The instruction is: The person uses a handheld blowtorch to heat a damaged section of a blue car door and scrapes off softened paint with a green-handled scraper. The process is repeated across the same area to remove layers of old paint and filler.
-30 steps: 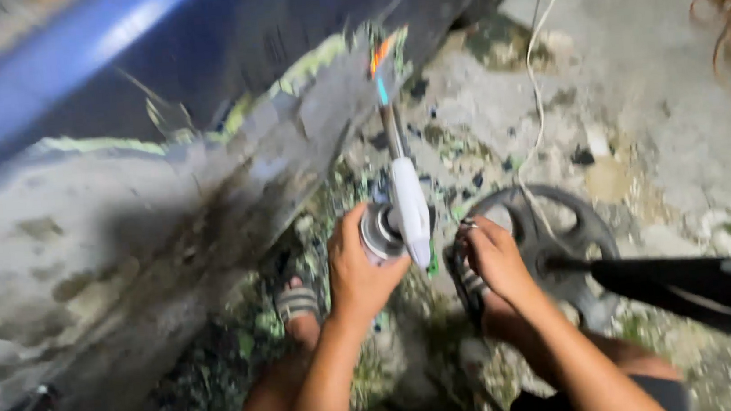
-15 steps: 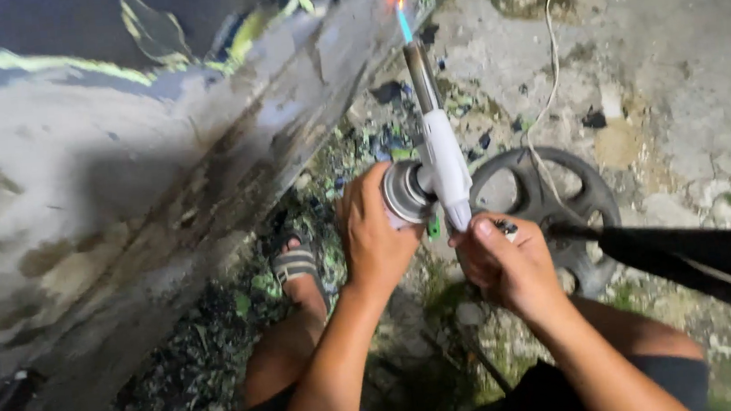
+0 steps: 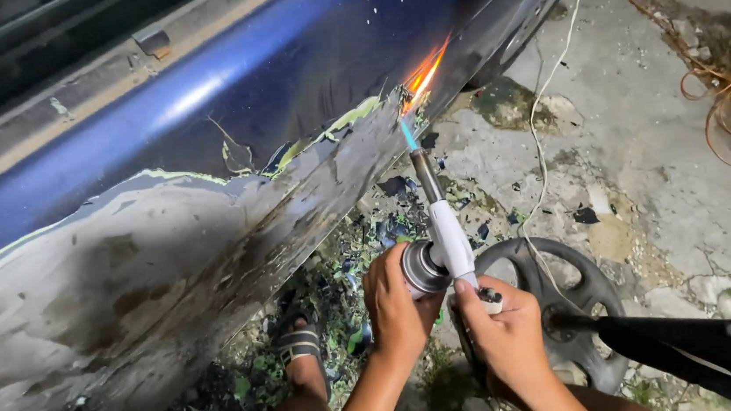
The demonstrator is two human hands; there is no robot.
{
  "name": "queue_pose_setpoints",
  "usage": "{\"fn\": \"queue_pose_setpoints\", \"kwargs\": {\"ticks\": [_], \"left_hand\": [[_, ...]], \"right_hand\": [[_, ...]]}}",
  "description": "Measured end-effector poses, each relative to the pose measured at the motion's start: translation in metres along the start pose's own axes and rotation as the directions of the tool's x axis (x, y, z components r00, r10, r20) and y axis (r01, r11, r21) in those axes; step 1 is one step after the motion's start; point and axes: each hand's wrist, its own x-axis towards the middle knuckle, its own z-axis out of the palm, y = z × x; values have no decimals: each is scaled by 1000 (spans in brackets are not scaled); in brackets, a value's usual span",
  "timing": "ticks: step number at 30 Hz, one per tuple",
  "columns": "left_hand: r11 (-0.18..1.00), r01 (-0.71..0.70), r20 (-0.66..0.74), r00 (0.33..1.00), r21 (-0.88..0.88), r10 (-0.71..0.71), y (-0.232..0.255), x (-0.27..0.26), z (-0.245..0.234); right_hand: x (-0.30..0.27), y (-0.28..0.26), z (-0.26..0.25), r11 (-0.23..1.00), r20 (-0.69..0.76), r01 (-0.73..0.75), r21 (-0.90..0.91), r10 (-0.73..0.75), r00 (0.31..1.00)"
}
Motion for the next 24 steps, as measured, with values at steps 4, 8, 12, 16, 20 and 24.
{"fn": "queue_pose_setpoints", "kwargs": {"ticks": [4,8,12,16,20,24], "left_hand": [[999,43,44,998,-13,-42,-4,-3,4],[1000,12,19,1000,14,-12,-6,-4,5],[1000,16,12,1000,1,-16,-7,-4,5],[1000,4,23,1000,29,-5,-8,-6,7],[1000,-17,38,999,19,16,-5,-5,6],[999,-29,53,998,17,28,-5,-6,9]], "right_hand": [[0,-3,-3,999,14,38,-22,-38,999],[1,-1,-5,999,19,-20,-38,20,1000],[2,-5,-6,993,0,57,-104,-57,998],[3,-5,-6,976,-20,129,-178,-135,991],[0,-3,-8,951,-24,206,-229,-217,976],[-1,1,-11,941,-37,223,-253,-240,970]]}}
